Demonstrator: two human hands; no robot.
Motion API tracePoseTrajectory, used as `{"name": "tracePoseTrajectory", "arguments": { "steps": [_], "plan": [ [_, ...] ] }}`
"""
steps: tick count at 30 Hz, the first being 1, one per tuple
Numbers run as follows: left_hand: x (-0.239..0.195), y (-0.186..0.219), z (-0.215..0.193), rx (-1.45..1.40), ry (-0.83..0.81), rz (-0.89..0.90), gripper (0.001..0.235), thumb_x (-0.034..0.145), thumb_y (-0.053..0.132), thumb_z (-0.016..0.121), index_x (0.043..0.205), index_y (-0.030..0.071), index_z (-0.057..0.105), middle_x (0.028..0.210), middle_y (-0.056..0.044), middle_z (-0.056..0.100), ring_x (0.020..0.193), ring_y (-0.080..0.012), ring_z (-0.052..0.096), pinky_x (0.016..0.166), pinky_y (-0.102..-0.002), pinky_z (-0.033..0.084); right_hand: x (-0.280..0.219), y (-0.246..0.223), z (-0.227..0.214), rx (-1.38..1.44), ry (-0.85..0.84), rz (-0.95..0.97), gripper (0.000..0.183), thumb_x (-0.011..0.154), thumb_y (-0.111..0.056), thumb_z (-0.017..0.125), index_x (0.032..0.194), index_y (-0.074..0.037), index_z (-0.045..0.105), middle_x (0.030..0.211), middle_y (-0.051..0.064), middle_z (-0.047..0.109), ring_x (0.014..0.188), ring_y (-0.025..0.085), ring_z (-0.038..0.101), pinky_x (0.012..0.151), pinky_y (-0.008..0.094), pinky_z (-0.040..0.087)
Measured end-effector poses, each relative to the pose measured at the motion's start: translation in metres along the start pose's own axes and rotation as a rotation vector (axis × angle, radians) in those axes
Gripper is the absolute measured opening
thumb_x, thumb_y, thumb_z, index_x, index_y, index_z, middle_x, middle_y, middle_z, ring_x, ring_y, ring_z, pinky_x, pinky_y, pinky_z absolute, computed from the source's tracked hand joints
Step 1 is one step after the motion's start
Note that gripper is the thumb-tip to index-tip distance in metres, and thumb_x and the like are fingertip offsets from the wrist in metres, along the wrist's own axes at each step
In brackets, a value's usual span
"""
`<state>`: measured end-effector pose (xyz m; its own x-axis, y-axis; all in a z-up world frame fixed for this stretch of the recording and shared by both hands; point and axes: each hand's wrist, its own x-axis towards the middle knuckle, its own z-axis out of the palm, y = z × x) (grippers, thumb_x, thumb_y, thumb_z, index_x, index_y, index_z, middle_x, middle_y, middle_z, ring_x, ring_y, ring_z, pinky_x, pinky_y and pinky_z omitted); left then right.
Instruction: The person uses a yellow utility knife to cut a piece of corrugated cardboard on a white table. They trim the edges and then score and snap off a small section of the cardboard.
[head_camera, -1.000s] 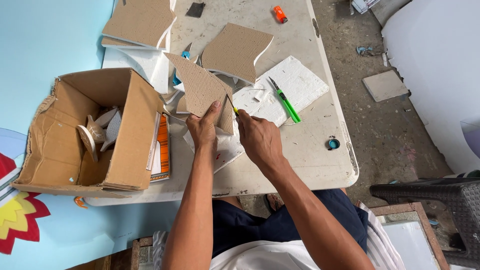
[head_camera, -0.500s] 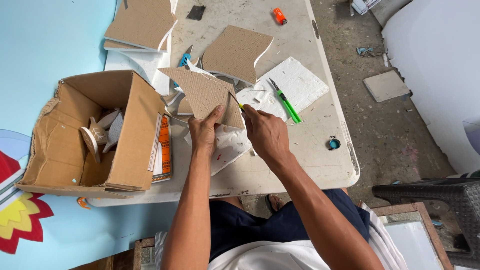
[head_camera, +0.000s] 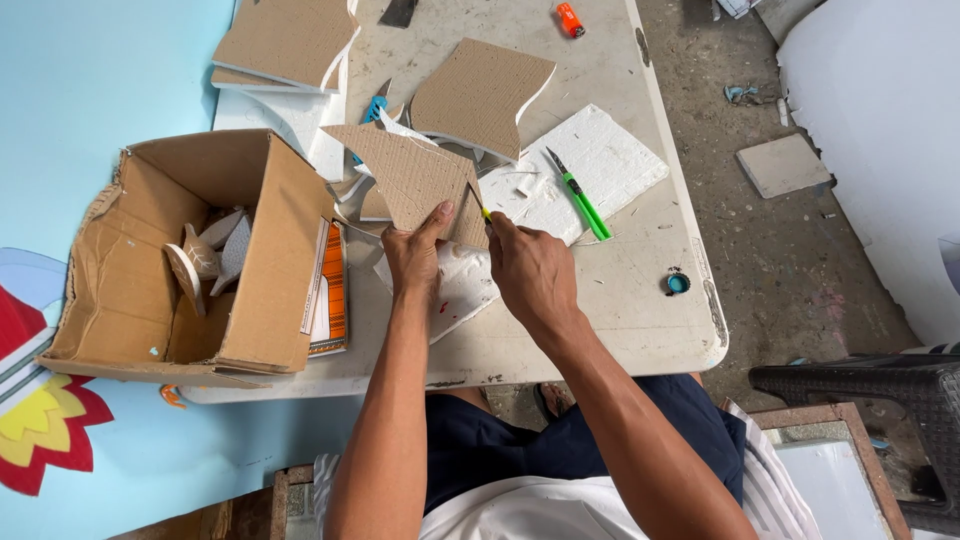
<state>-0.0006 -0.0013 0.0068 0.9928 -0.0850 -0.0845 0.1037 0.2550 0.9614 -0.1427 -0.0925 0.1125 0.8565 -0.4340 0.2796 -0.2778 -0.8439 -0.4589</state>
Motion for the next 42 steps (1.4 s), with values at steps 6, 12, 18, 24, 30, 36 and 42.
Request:
{"name": "tracePoseTrajectory", "arguments": {
  "steps": [6, 12, 18, 24, 30, 36, 42],
  "plan": [
    [-0.009, 0.018, 0.006, 0.008, -0.006, 0.037, 0.033, 0.072, 0.016, 0.090, 0.102, 0.008, 0.077, 0.096, -0.011, 0.076, 0.090, -0.0178, 0.070, 0.071, -0.035, 0.058, 0.008, -0.008, 0.002, 0.039, -0.059, 0.058, 0.026, 0.097, -0.019, 0.050, 0.109, -0.011, 0.072, 0.064, 0.013, 0.070, 0.059, 0.036, 0.071, 0.054, 0.047, 0.056],
    [-0.013, 0.022, 0.010, -0.054, 0.000, 0.044, 0.034, 0.073, 0.014, 0.089, 0.103, 0.007, 0.076, 0.098, -0.012, 0.076, 0.090, -0.0204, 0.072, 0.074, -0.034, 0.058, -0.005, -0.016, -0.009, 0.099, -0.103, 0.148, 0.027, 0.096, -0.014, 0.050, 0.109, -0.007, 0.073, 0.060, 0.012, 0.070, 0.054, 0.032, 0.070, 0.054, 0.042, 0.057],
    [-0.010, 0.011, 0.002, -0.002, -0.008, 0.073, 0.032, 0.073, 0.014, 0.090, 0.102, 0.006, 0.077, 0.098, -0.014, 0.075, 0.091, -0.0183, 0.069, 0.074, -0.035, 0.056, 0.004, -0.014, 0.006, 0.164, -0.102, 0.176, 0.028, 0.097, -0.017, 0.051, 0.107, -0.005, 0.074, 0.058, 0.018, 0.067, 0.055, 0.039, 0.069, 0.053, 0.046, 0.055],
    [-0.020, 0.028, 0.013, -0.035, 0.021, 0.075, 0.032, 0.073, 0.012, 0.088, 0.102, 0.007, 0.077, 0.095, -0.010, 0.076, 0.086, -0.0153, 0.070, 0.072, -0.032, 0.056, -0.008, -0.018, 0.003, 0.175, -0.090, 0.200, 0.028, 0.096, -0.012, 0.051, 0.110, -0.003, 0.074, 0.054, 0.014, 0.066, 0.045, 0.029, 0.066, 0.050, 0.038, 0.055],
    [-0.020, 0.031, 0.012, -0.010, 0.012, 0.081, 0.026, 0.072, 0.014, 0.089, 0.095, 0.007, 0.077, 0.090, -0.009, 0.076, 0.080, -0.0124, 0.068, 0.065, -0.031, 0.054, 0.002, -0.018, 0.011, 0.210, -0.110, 0.199, 0.030, 0.096, -0.011, 0.051, 0.111, -0.001, 0.074, 0.051, 0.015, 0.064, 0.039, 0.026, 0.062, 0.048, 0.038, 0.052],
    [-0.021, 0.028, 0.014, -0.007, 0.027, 0.058, 0.031, 0.068, 0.013, 0.090, 0.096, 0.008, 0.077, 0.087, -0.007, 0.076, 0.074, -0.0126, 0.068, 0.062, -0.026, 0.052, -0.005, -0.011, 0.005, 0.229, -0.127, 0.217, 0.029, 0.096, -0.011, 0.051, 0.113, -0.001, 0.073, 0.050, 0.013, 0.064, 0.037, 0.023, 0.060, 0.048, 0.035, 0.051],
    [-0.026, 0.041, 0.020, -0.001, 0.043, 0.061, 0.029, 0.069, 0.015, 0.090, 0.094, 0.008, 0.077, 0.086, -0.007, 0.076, 0.071, -0.0108, 0.067, 0.058, -0.026, 0.049, -0.003, -0.008, 0.007, 0.193, -0.139, 0.154, 0.029, 0.095, -0.013, 0.053, 0.112, -0.002, 0.074, 0.052, 0.014, 0.065, 0.043, 0.031, 0.065, 0.048, 0.040, 0.052]
  ]
}}
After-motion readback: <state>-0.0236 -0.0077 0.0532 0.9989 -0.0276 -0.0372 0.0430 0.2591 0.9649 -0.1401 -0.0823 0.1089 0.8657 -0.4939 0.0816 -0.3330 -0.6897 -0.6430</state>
